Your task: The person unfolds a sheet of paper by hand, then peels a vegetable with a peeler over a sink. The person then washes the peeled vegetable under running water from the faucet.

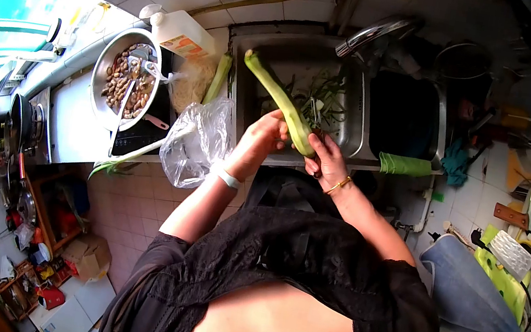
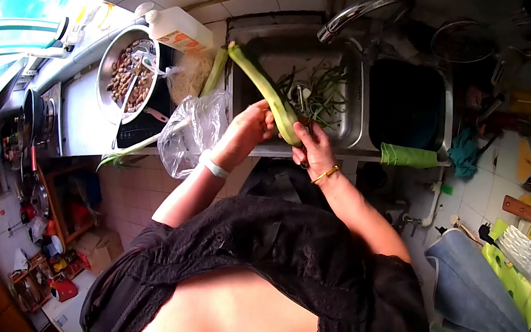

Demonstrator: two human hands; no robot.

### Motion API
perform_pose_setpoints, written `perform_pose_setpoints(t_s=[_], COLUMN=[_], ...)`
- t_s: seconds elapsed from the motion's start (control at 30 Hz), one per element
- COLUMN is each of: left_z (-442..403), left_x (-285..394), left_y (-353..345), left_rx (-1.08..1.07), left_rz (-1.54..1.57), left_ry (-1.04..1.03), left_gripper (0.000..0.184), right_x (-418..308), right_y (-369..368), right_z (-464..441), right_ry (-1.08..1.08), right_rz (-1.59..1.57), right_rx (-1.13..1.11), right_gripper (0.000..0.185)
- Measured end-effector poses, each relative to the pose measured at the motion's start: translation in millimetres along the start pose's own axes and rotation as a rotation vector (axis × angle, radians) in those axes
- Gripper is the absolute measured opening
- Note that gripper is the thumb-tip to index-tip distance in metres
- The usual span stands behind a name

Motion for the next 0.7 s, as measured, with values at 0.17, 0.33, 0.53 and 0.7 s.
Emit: perform_pose_setpoints(t_s=[0.17,0.33,0.53,0.7], left_z=[2.4,4.0,12.0,30.2], left_x=[-20.5,-23.4,-23.4,-19.4], left_y=[2.0,5.6,45.5,49.4], left_rx=[0.200,0.239,0.424,0.357], left_rz=[-0.109,0.008,-0.018,-0.189], left_ry=[-0.148,-0.128,-0.142,-0.057], left_gripper=[0.039,0.035,0.030,0.034], right_x=[-8.1,-12.7,-66.9,-56.6], right_y=[-5.3,-7.6,1.5,124.2], right_z=[-2.4,-7.0,12.7,-43.5], right_ry=[0.166,0.270,0.802,0.231], right_rz=[0.215,0.383,1.078,1.666], right_rx=[0.164,0.164,0.530,0.852], right_gripper=[0.034,0.031,0.022,0.021])
Point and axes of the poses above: each hand's wrist, its own z-axis away from the middle knuckle, its own y-axis out of the back of the hand, x = y × z, the point moved 9 cm from there along -z, towards the middle knuckle, and after that the axes turned 11 degrees about -y, right-handed, at the moved point
